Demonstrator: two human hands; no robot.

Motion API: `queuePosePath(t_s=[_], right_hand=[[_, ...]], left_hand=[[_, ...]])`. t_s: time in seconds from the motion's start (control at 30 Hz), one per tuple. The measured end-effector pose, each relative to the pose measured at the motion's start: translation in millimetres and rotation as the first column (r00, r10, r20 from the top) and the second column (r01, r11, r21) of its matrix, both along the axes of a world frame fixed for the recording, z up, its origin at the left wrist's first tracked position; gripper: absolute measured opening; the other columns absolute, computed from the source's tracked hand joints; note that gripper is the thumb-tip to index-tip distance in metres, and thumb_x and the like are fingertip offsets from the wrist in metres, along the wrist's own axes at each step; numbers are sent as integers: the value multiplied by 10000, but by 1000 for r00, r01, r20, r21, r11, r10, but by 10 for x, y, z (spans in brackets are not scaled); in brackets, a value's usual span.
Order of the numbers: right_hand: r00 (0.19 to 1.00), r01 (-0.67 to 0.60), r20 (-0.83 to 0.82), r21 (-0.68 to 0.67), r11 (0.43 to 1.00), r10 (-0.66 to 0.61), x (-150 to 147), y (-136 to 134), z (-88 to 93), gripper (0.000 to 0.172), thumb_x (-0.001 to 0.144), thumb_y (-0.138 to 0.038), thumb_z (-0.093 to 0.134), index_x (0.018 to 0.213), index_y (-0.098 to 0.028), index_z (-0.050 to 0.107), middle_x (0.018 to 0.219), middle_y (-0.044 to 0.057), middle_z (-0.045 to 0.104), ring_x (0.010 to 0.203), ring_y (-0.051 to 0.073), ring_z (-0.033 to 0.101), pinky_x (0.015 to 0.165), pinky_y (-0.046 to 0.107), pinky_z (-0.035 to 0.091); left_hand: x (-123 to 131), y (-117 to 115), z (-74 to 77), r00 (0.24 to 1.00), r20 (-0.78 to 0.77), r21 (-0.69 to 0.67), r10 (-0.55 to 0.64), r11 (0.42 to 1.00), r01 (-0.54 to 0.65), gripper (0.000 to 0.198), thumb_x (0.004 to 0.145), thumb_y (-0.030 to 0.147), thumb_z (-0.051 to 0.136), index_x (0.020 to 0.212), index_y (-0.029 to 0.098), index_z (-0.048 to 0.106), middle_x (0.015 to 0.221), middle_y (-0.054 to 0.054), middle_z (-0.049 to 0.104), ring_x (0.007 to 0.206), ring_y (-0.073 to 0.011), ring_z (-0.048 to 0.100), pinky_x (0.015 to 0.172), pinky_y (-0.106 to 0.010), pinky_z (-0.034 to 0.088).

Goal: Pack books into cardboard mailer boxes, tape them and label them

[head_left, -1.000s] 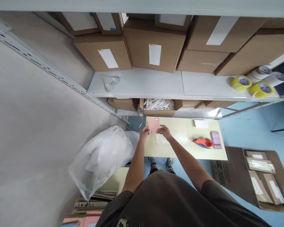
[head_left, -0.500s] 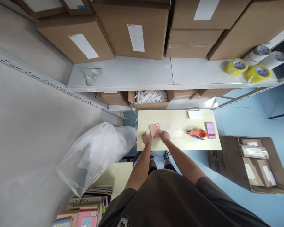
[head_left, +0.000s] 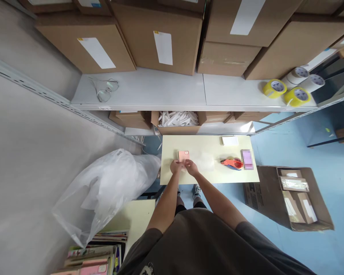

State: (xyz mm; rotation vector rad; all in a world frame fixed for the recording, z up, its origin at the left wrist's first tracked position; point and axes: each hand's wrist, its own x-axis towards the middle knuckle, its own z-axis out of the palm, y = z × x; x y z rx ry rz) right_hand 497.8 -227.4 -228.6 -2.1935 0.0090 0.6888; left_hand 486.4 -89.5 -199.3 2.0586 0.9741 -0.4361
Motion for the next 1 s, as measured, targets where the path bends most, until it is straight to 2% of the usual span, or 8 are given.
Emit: queuePosePath(t_s=[0.1,0.23,0.3,0.4,0.53,0.6,0.8,1.0], right_hand=[[936,330,-204,224,917,-287,73,-21,18,410,964,-464,655,1309,-252,722,1236,81,785,1062,242,748,899,367,603],[859,505,-323,415,757,-396,163,-203,66,526,834,-594,744,1175,-194,748,1036,94,807,900,231,748,772,333,593],[863,503,-263,385,773,-431,200,-358,60,486,804,-613,735,1020,-179,763,928,84,801,828,221,728,735,312,570],[882,470,-127,166,867,-454,220,-607,-5,399,854,-576,633,801,-191,723,813,63,775,776,209,697,684,282,524],[882,461,-97,-16,887,-460,194,-835,-126,299,868,-419,635,652,-213,662,723,61,741,781,223,695,698,285,491],[892,438,-88,-69,896,-443,200,-882,-155,231,855,-344,680,665,-213,679,766,85,761,842,242,719,748,294,493],[949,259,-66,-388,884,-307,209,-923,-101,199,926,-304,693,1053,-173,774,1050,180,798,989,290,748,829,329,519],[967,226,163,-180,957,-198,-48,-861,-136,332,918,-162,592,1194,-189,773,1206,118,779,1065,222,735,962,292,538]], left_hand=[[-39,-107,122,994,74,13,-79,997,78,241,961,451,684,969,216,737,959,-72,794,886,-208,728,755,-264,496],[-50,-412,223,937,203,92,-283,959,270,213,1026,384,619,1086,222,742,1083,-87,791,973,-214,739,852,-284,525],[-41,-581,223,874,260,123,-410,912,392,235,1021,323,617,1184,217,750,1216,-112,770,1096,-235,727,943,-309,538],[-33,-793,158,725,332,114,-603,789,603,344,970,270,671,1303,226,749,1382,-129,712,1280,-270,661,1082,-349,525],[-63,-915,-1,648,339,-8,-682,687,727,428,937,229,691,1361,240,744,1394,-128,714,1306,-288,649,1123,-402,527],[-83,-883,-70,669,331,-40,-666,698,715,397,965,201,641,1344,243,750,1372,-113,730,1292,-265,658,1132,-391,518],[-43,-616,-142,909,45,184,-415,897,401,406,972,283,647,1358,172,704,1386,-174,700,1296,-302,646,1071,-371,501],[145,-662,-208,934,-115,155,-340,922,355,382,887,353,746,1238,204,729,1256,-160,761,1174,-312,716,876,-328,514]])
